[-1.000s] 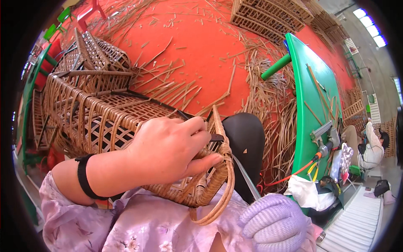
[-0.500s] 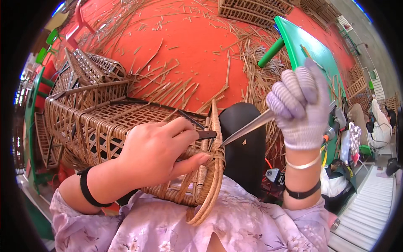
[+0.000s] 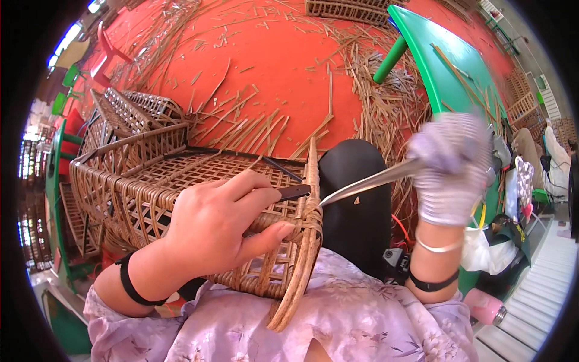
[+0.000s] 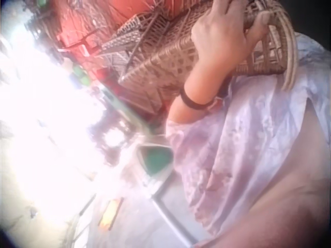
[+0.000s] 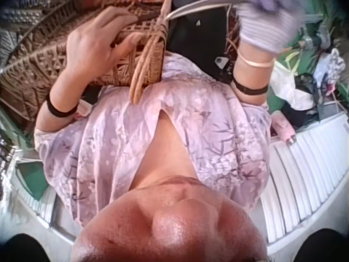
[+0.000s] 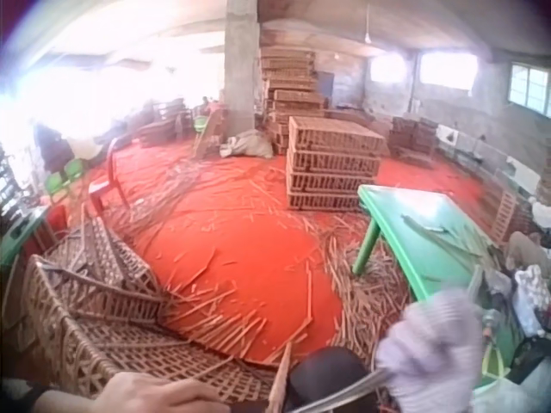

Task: The recorder is assembling and fastening components of wicker shelving units using pliers to pull weaving strips and an air nailer to secure the frame.

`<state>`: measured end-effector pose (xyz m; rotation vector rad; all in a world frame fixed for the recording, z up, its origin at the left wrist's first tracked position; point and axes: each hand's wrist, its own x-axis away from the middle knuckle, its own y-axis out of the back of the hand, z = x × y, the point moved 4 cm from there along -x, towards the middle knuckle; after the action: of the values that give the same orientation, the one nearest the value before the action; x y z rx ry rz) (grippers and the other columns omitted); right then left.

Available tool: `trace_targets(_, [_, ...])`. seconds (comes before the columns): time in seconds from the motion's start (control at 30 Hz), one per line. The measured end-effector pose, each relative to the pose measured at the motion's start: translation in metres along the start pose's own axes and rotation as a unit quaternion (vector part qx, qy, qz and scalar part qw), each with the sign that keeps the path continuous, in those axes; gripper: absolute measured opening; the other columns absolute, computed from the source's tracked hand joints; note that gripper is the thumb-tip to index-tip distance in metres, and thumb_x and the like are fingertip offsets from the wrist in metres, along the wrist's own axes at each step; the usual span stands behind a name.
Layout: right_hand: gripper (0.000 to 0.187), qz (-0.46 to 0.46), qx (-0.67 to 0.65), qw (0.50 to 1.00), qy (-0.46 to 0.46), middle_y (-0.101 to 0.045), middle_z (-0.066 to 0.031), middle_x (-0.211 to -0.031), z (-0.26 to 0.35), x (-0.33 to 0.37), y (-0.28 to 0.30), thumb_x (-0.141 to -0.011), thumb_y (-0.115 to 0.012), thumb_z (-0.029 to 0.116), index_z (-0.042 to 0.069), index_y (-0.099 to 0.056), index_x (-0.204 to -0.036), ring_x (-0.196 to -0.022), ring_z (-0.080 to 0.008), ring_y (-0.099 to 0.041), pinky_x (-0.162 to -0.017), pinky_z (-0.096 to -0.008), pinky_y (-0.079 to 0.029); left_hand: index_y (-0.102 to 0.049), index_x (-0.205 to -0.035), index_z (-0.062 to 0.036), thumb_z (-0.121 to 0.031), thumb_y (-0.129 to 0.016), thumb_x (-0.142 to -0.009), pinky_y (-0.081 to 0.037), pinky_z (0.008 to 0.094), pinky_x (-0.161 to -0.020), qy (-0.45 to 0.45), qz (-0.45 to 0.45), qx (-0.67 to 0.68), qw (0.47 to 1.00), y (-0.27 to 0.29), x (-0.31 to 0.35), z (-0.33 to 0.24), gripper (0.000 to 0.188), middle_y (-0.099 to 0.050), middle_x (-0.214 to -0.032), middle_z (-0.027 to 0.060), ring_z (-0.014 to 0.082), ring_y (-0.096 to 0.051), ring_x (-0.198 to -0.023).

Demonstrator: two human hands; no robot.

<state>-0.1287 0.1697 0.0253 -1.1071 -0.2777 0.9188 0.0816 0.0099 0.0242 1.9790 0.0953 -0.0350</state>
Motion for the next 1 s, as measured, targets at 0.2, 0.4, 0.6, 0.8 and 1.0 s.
trace_targets(0.2, [0.056, 0.377, 0.099, 0.91, 0.145, -0.051, -0.0061, -0.059, 0.071, 0.019, -0.051, -0.105, -0.027, 0.038, 0.007, -0.053, -0.066, -0.041, -0.0195, -0.049, -0.04, -0.0274, -0.044, -0.066, -0.112, -0.0079, -0.036, -0.056, -0.089, -0.051, 0.0382, -0.083, -0.18, -0.042, -0.132, 0.974, 0.015, -0.015, -0.017, 0.037, -0.064, -0.114, 0.0089, 0.0313, -0.065, -0.095])
trace_targets(0.4, [0.062, 0.018, 0.366, 0.915, 0.171, -0.036, 0.0015, -0.037, 0.026, 0.056, -0.036, -0.106, -0.023, 0.034, 0.016, -0.04, -0.049, -0.029, -0.011, -0.036, -0.036, -0.0248, -0.034, -0.063, -0.114, -0.0003, -0.013, -0.056, -0.091, -0.049, 0.04, -0.089, 0.0, 0.137, 0.144, 0.98, 0.014, -0.025, -0.006, 0.027, -0.066, -0.111, 0.0168, 0.0344, -0.063, -0.101])
trace_targets(0.6, [0.056, -0.021, 0.425, 0.898, 0.113, -0.042, -0.0056, -0.046, 0.015, 0.07, -0.011, -0.105, -0.033, 0.027, 0.005, -0.047, -0.055, -0.039, -0.0144, -0.039, -0.04, -0.0279, -0.03, -0.069, -0.099, 0.0038, -0.01, -0.061, -0.089, -0.05, 0.039, -0.082, -0.08, 0.16, 0.192, 0.965, 0.006, -0.049, -0.016, 0.019, -0.068, -0.098, 0.0172, 0.0304, -0.065, -0.089])
trace_targets(0.8, [0.043, -0.088, 0.403, 0.908, 0.074, -0.049, -0.0078, -0.052, 0.011, 0.081, 0.005, -0.1, -0.049, 0.024, 0.0, -0.053, -0.064, -0.042, -0.0136, -0.043, -0.042, -0.0275, -0.031, -0.071, -0.097, 0.0029, -0.005, -0.065, -0.083, -0.049, 0.0386, -0.081, -0.078, 0.135, 0.201, 0.967, -0.001, -0.044, -0.014, 0.017, -0.068, -0.098, 0.0145, 0.0296, -0.065, -0.088])
trace_targets(1.0, [0.058, -0.084, 0.47, 0.873, 0.095, -0.045, -0.0062, -0.047, 0.014, 0.082, 0.004, -0.106, -0.028, 0.026, 0.007, -0.045, -0.053, -0.038, -0.0155, -0.042, -0.04, -0.0273, -0.038, -0.071, -0.095, 0.0014, -0.004, -0.066, -0.081, -0.048, 0.0384, -0.081, -0.121, 0.138, 0.204, 0.962, 0.0, -0.046, -0.017, 0.016, -0.069, -0.099, 0.0132, 0.0277, -0.065, -0.09])
